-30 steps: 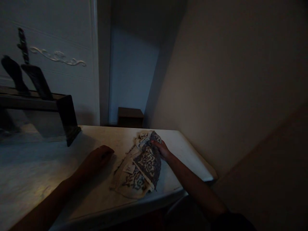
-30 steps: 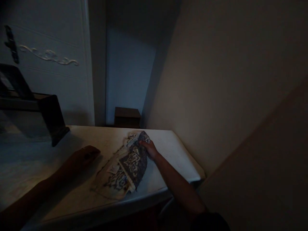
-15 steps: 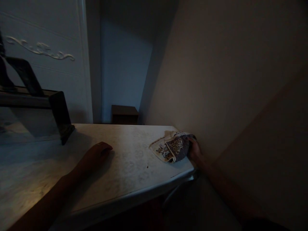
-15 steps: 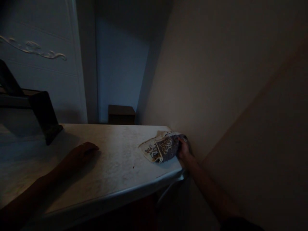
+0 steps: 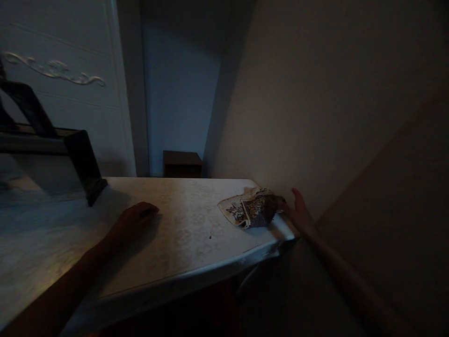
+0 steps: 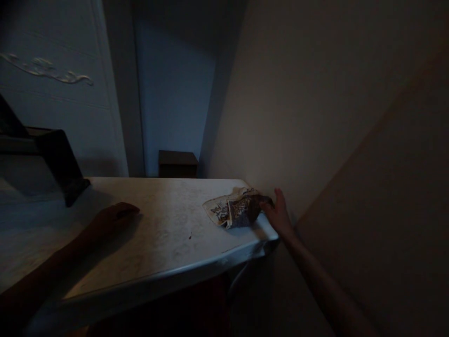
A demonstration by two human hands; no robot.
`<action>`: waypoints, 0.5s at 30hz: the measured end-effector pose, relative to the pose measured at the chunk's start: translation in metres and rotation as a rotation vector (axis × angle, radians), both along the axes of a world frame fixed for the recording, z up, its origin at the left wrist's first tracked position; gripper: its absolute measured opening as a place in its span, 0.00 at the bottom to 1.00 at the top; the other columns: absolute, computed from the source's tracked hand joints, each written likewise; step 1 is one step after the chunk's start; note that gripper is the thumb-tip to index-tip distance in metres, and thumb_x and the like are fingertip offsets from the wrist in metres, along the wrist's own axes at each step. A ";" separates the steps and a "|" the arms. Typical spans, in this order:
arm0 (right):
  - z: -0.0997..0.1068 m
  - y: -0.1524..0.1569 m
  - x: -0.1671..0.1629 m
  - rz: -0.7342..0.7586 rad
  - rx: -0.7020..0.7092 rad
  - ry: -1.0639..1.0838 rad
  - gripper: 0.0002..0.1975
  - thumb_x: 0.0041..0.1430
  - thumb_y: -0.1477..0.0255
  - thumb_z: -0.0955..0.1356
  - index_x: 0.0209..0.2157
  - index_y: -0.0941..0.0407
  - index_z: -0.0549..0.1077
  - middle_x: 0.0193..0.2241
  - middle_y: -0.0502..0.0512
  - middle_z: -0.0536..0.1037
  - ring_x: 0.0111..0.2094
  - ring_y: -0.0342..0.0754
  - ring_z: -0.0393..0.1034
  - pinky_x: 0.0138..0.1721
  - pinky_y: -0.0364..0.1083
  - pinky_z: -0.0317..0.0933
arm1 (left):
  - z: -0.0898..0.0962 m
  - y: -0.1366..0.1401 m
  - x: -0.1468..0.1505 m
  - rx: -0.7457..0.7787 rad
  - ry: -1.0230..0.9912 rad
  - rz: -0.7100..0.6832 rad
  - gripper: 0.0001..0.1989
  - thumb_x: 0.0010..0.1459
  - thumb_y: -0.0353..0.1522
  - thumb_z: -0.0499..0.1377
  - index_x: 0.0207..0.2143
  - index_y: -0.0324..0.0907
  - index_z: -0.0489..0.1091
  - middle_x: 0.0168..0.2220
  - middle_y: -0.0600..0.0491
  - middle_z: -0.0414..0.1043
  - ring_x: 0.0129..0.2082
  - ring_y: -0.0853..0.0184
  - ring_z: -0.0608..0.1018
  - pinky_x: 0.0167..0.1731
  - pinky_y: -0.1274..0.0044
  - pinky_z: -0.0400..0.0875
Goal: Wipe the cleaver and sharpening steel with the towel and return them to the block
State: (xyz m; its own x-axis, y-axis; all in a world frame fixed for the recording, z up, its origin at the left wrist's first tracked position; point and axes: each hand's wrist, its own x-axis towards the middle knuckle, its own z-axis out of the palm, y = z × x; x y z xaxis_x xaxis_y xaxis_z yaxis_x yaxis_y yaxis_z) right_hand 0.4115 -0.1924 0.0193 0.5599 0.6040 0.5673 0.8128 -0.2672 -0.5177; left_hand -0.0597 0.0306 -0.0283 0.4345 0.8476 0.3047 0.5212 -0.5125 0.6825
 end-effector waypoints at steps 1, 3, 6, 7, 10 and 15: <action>0.004 0.006 -0.007 0.052 -0.001 -0.107 0.42 0.56 0.52 0.63 0.65 0.60 0.52 0.67 0.68 0.50 0.67 0.61 0.44 0.63 0.61 0.46 | 0.000 0.000 0.000 0.002 -0.007 0.011 0.16 0.48 0.43 0.53 0.31 0.44 0.74 0.36 0.45 0.79 0.38 0.54 0.79 0.45 0.64 0.73; 0.012 0.022 -0.019 0.162 -0.046 -0.298 0.36 0.59 0.53 0.61 0.63 0.58 0.56 0.68 0.65 0.48 0.69 0.58 0.39 0.65 0.61 0.42 | 0.001 0.000 -0.001 0.003 -0.026 0.032 0.15 0.48 0.43 0.54 0.31 0.45 0.74 0.37 0.46 0.79 0.39 0.54 0.79 0.45 0.63 0.72; 0.020 0.054 -0.025 0.224 -0.140 -0.441 0.32 0.62 0.55 0.59 0.62 0.58 0.58 0.68 0.64 0.48 0.69 0.57 0.39 0.65 0.60 0.41 | 0.001 -0.001 -0.004 -0.006 -0.039 0.052 0.16 0.48 0.44 0.55 0.32 0.45 0.75 0.37 0.46 0.80 0.39 0.53 0.79 0.46 0.62 0.72; 0.020 0.065 -0.023 0.227 -0.181 -0.461 0.33 0.62 0.55 0.59 0.62 0.60 0.59 0.68 0.66 0.49 0.68 0.59 0.39 0.65 0.60 0.41 | 0.001 -0.001 -0.005 -0.006 -0.042 0.060 0.16 0.48 0.44 0.54 0.32 0.45 0.75 0.37 0.46 0.80 0.39 0.53 0.79 0.46 0.62 0.72; 0.010 0.091 -0.015 0.201 -0.362 -0.466 0.33 0.62 0.53 0.59 0.61 0.61 0.61 0.67 0.68 0.52 0.68 0.62 0.41 0.64 0.60 0.41 | 0.000 -0.001 -0.006 -0.018 -0.056 0.070 0.18 0.47 0.46 0.54 0.31 0.43 0.74 0.37 0.44 0.79 0.39 0.53 0.79 0.46 0.62 0.72; -0.028 0.102 -0.008 0.217 -0.605 -0.395 0.29 0.63 0.51 0.58 0.56 0.56 0.68 0.61 0.66 0.65 0.64 0.61 0.53 0.61 0.58 0.47 | -0.001 -0.002 -0.006 -0.039 -0.055 0.088 0.18 0.47 0.46 0.54 0.32 0.44 0.75 0.37 0.46 0.80 0.40 0.55 0.79 0.46 0.65 0.72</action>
